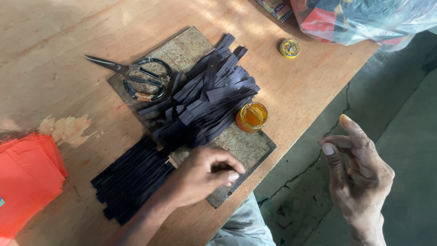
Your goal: The person repeatedly picks up black fabric strips, applies a yellow substance from a small glass jar to the edges, and stacks them on a wooden board. Scissors and orange fabric pieces are visible on the table but not used.
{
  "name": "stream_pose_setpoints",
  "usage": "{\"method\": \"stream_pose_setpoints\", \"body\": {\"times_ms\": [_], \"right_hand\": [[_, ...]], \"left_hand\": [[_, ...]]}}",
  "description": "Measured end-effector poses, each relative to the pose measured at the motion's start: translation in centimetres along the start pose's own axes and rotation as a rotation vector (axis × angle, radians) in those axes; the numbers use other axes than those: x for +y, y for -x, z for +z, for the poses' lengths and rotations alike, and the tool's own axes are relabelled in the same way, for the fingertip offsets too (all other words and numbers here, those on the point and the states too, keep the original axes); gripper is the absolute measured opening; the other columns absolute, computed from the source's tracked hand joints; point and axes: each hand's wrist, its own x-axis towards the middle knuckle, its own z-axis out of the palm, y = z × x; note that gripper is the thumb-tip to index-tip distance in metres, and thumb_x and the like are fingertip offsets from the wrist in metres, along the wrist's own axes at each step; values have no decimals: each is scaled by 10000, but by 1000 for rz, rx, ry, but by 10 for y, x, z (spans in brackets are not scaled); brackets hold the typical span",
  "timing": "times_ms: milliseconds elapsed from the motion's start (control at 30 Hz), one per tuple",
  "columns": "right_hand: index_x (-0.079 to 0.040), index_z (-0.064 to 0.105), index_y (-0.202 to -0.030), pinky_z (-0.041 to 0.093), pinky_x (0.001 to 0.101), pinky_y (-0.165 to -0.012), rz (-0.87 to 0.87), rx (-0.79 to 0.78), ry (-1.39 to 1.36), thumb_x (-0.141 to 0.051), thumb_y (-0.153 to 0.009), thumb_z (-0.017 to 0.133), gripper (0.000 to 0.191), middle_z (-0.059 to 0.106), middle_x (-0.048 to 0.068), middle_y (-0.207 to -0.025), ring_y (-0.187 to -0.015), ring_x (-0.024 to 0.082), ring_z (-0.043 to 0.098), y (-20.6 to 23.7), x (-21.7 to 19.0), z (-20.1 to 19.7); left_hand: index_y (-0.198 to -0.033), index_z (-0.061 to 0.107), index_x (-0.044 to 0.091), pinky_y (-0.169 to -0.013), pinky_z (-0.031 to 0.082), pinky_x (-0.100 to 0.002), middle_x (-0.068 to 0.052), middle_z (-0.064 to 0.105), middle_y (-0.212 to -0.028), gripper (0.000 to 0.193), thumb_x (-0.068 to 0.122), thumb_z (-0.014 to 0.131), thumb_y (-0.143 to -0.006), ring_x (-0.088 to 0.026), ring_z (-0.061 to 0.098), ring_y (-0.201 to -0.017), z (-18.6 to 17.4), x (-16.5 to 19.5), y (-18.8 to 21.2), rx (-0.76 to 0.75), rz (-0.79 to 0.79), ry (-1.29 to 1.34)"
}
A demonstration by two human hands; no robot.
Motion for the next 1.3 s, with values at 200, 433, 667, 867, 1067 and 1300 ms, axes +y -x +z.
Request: {"method": "stream_pose_setpoints", "body": {"times_ms": [200,433,667,867,1067,1300], "right_hand": [[15,546,-1467,512,241,-799,104,22,9,67,-997,655,486,745,112,-1044,-822,89,575,9,5,-8],[21,432,-1504,609,300,-922,5,-176,70,68,-976,572,548,738,144,-1202,-1107,207,727,16,21,-6],[1,383,-1503,606,363,-872,62,-323,69,83,-901,602,646,702,162,-1288,-1023,241,739,26,35,20],[-19,310,-1544,579,395,-888,-1,-356,78,72,-902,603,712,659,176,-1350,-1133,323,678,32,43,30],[-10,240,-1567,593,399,-912,-159,-359,65,63,-941,575,714,570,222,-1458,-1239,357,645,33,49,33],[-7,290,-1546,566,442,-914,-116,-371,181,42,-902,622,727,711,150,-1259,-1105,328,654,29,44,39]], "left_hand": [[-1188,772,17,-590,490,-237,-87,741,-900,266,70,673,-947,-63,581,-681,42,-9,-34,129,132,134],[-1223,703,22,-689,579,-253,-104,787,-1037,330,98,658,-905,-105,693,-727,61,-24,-51,212,-26,-43],[-1227,698,18,-809,614,-292,-132,784,-1122,330,80,649,-907,-166,770,-877,62,-29,-43,208,-54,-57],[-1194,707,-7,-894,592,-314,-148,759,-1186,304,83,668,-906,-210,763,-1035,62,-25,-41,229,23,-108],[-1157,725,-15,-980,561,-355,-164,763,-1163,284,88,679,-897,-255,750,-1087,63,-23,-40,239,42,-167],[-1156,723,-13,-1023,542,-363,-162,753,-1182,276,71,670,-898,-262,740,-1108,63,-23,-40,227,35,-192]]}}
